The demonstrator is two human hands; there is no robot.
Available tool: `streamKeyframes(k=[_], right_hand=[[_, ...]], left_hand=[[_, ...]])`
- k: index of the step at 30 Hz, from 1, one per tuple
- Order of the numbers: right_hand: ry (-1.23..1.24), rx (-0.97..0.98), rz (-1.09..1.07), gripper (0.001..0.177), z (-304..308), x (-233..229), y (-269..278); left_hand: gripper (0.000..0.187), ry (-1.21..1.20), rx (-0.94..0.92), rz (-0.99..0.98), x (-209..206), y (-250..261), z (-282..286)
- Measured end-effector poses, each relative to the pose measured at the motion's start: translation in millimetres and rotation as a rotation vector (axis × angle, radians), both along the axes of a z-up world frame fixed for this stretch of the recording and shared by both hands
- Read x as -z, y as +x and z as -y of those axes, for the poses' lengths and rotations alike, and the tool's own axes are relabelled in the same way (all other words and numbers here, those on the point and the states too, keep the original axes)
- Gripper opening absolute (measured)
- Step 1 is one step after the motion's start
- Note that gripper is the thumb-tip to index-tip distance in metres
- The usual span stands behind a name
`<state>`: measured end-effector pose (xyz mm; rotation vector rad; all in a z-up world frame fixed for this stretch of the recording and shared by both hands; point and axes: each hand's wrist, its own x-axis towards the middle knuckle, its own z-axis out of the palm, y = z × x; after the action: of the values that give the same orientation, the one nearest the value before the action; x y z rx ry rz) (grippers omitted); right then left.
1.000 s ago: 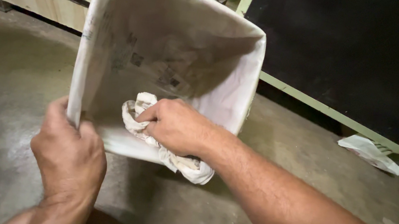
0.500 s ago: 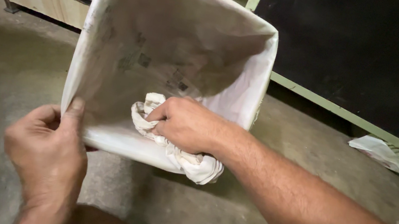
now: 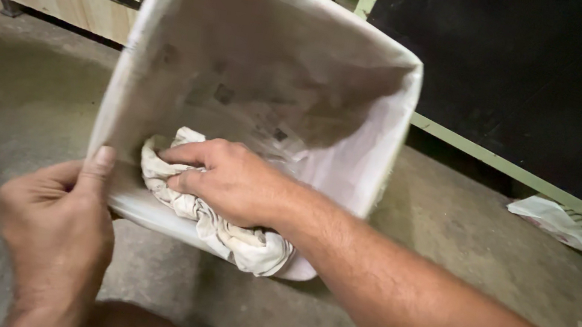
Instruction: The person cleans the inside of a white plastic bin using a cloth. They repeatedly wipe the interior surfaces, lift the bin to reach different areas, and adjust the plastic liner inside. The task continues until the bin appears clean.
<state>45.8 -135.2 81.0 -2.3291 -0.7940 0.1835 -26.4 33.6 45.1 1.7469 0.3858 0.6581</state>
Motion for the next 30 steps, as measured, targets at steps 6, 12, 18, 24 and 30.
streamKeyframes(k=[6,12,18,24,30], right_hand=[[-0.085,-0.066,0.003,0.050,-2.1,11.6,15.3],[-0.111,-0.138,0.001,0.051,-11.1,8.7,16.8],[-0.141,-0.071,-0.033,0.051,-12.2,5.6,17.3],[-0.105,-0.048,0.051,0.051,-16.3,4.1,6.3],[-0.255,0.016,0.010,0.051,-19.3,-27.1,-20.1]], left_hand=[[0.029,-0.051,-0.035,-0.079,8.8,3.8,-2.1],[0.029,-0.154,0.059,0.051,12.0,3.3,-7.9],[0.032,-0.431,0.201,0.082,25.4,11.8,-12.2],[0.035,-0.342,0.212,0.154,31.0,15.8,-5.3],[0.027,-0.555,0.260,0.161,23.4,23.8,-5.9]])
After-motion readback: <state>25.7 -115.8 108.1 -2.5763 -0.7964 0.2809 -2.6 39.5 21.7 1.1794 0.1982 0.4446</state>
